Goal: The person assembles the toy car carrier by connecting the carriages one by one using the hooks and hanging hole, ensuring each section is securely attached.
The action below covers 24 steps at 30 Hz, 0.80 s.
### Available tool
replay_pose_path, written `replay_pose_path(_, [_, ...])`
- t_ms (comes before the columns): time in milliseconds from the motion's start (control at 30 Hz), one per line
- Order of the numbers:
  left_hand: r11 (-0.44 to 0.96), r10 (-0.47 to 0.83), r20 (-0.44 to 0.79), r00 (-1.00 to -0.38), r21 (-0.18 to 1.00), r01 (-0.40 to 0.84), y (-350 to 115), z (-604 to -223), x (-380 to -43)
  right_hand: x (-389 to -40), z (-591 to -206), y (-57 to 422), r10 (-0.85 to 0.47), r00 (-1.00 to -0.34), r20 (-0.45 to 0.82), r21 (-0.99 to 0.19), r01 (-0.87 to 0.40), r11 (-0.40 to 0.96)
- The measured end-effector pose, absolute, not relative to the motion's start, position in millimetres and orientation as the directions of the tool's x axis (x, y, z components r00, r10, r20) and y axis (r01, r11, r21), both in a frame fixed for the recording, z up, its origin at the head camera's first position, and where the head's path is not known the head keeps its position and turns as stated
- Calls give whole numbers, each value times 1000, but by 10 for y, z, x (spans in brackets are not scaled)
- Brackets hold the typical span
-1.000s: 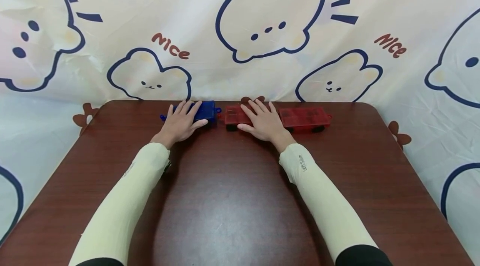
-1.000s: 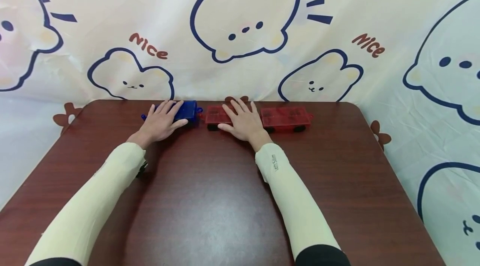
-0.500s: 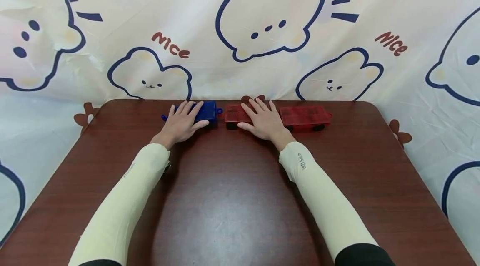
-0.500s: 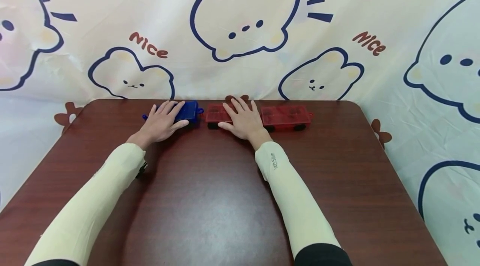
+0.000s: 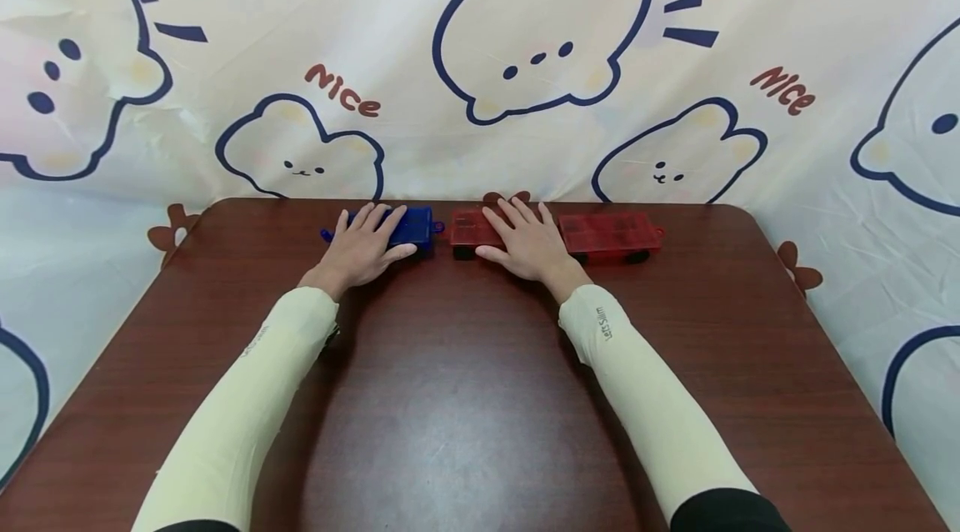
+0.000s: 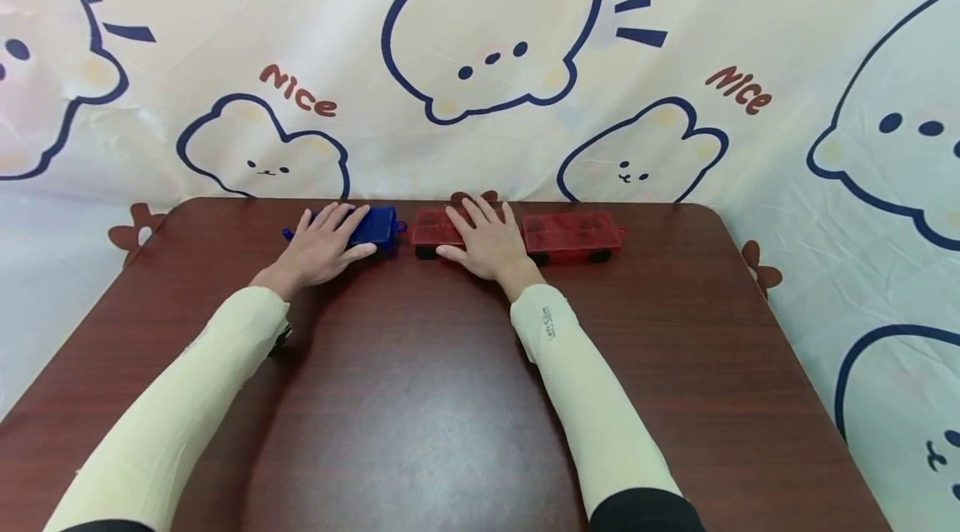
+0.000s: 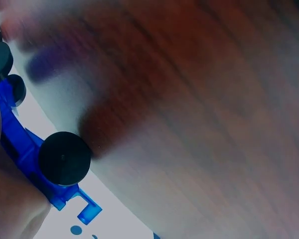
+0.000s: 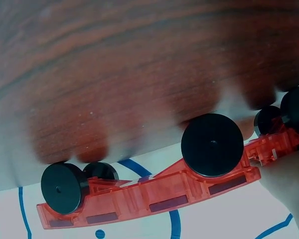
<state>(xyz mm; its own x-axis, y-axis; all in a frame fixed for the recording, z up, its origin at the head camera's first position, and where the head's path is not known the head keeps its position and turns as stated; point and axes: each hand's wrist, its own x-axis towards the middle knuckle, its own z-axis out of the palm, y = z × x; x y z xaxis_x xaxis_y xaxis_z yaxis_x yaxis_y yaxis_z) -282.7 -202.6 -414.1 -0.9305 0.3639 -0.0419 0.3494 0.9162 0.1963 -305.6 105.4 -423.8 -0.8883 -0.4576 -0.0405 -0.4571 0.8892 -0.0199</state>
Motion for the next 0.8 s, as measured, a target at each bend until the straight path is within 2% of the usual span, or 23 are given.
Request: replay_pose_path(800, [923, 370, -51, -927, 129, 362, -2014, -4145, -2816, -3038, -4232, 1052, -463, -886, -30, -20, -462, 886])
